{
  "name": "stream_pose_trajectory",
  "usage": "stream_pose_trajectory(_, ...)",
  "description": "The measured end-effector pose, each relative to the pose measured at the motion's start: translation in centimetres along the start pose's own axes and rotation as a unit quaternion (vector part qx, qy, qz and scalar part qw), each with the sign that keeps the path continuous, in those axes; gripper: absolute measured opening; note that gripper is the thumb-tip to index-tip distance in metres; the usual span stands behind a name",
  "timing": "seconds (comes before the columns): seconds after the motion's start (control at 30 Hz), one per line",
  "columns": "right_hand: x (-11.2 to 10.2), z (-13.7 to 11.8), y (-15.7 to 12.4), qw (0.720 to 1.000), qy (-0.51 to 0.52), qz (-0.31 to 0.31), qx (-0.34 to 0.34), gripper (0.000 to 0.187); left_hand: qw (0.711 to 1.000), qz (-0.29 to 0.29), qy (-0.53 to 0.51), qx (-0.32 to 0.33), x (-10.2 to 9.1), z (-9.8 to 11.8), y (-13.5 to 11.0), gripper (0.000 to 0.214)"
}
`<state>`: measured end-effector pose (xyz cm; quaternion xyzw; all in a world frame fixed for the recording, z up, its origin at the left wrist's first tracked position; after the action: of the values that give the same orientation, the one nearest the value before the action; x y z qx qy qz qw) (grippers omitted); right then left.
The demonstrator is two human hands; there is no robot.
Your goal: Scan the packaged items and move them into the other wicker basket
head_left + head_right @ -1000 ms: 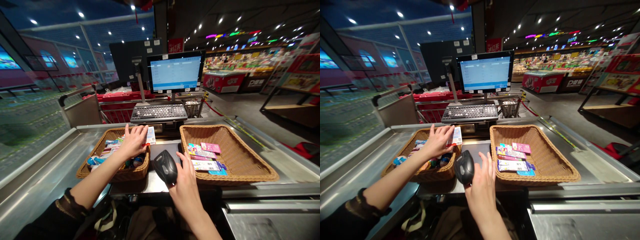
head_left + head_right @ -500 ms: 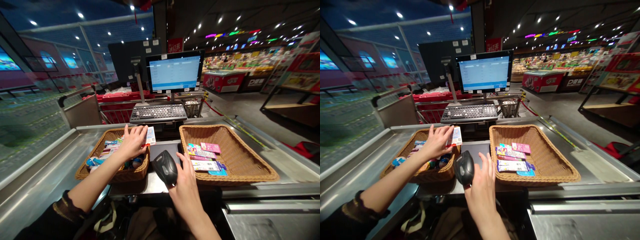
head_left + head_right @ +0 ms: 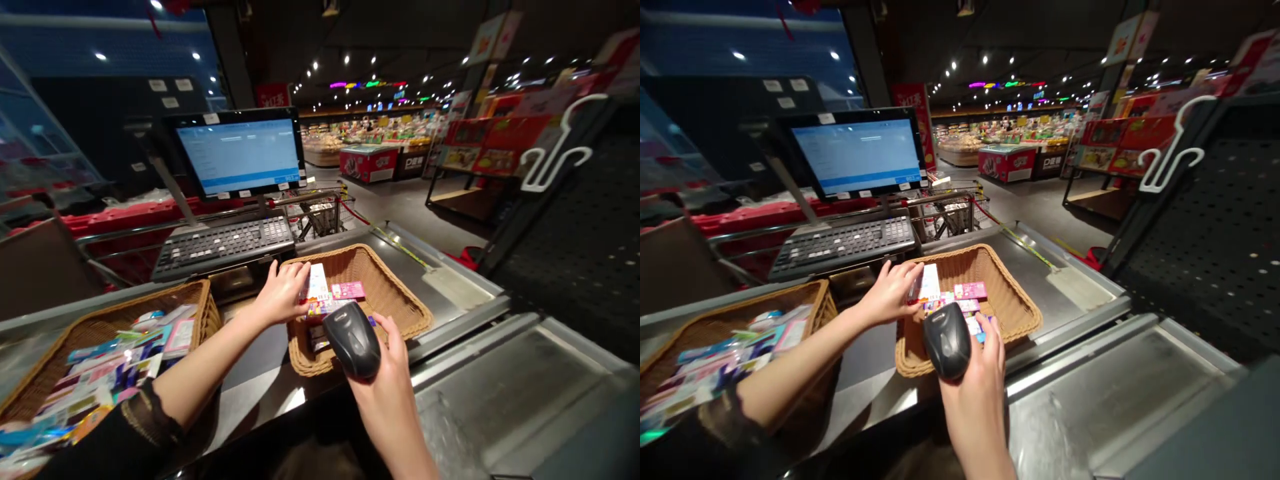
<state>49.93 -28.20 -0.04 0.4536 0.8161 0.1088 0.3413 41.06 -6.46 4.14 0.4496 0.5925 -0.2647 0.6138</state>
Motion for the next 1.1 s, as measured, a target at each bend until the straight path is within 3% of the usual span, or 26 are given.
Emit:
stream_pose_trajectory(0.13, -2.2, 2.4, 0.9, 0.998, -0.010, 0.034, 0.055, 0.034, 0.998, -0.059, -0.034, 0.016, 4.1, 2.9, 5.7, 0.085)
stream_pose_trajectory(0.3, -3.8, 4.2, 1.4, 0.994, 0.001, 0.039, 0.100, 0.032, 0.988, -0.148, -0.044, 0.000, 9.7, 4.2, 10.5, 0.075)
stream_pose_trajectory(0.43, -4.1, 5.3, 1.7, 0.992, 0.006, 0.052, 0.112, 0.031, 0.983, -0.179, -0.039, 0.002, 13.3, 4.9, 12.2, 0.072)
stream_pose_trajectory(0.57, -4.1, 6.1, 1.7, 0.991, 0.003, 0.056, 0.124, 0.031, 0.984, -0.175, -0.031, -0.003, 15.7, 5.3, 12.2, 0.068)
stream_pose_trajectory(0.8, -4.0, 6.6, 1.5, 0.990, -0.003, 0.041, 0.137, 0.032, 0.984, -0.173, -0.033, 0.007, 17.0, 5.8, 11.3, 0.045)
stream_pose_trajectory(0.93, -4.1, 6.1, 1.6, 0.990, -0.003, 0.033, 0.134, 0.032, 0.982, -0.184, -0.045, 0.010, 17.0, 5.9, 11.3, 0.045)
stream_pose_trajectory(1.1, -4.2, 5.2, 1.6, 0.992, -0.004, 0.021, 0.127, 0.029, 0.979, -0.192, -0.064, 0.001, 14.9, 5.6, 12.0, 0.053)
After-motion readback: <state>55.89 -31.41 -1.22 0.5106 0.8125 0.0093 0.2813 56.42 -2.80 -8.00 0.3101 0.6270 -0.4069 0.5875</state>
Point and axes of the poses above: each hand's wrist, its own y-axis towards the middle knuckle, its own x-axis out of the palm, z = x × y, the point moved 4 cm from there along y, towards the middle knuckle, and after that the axes turned 6 degrees about z, right-handed, at the moved point
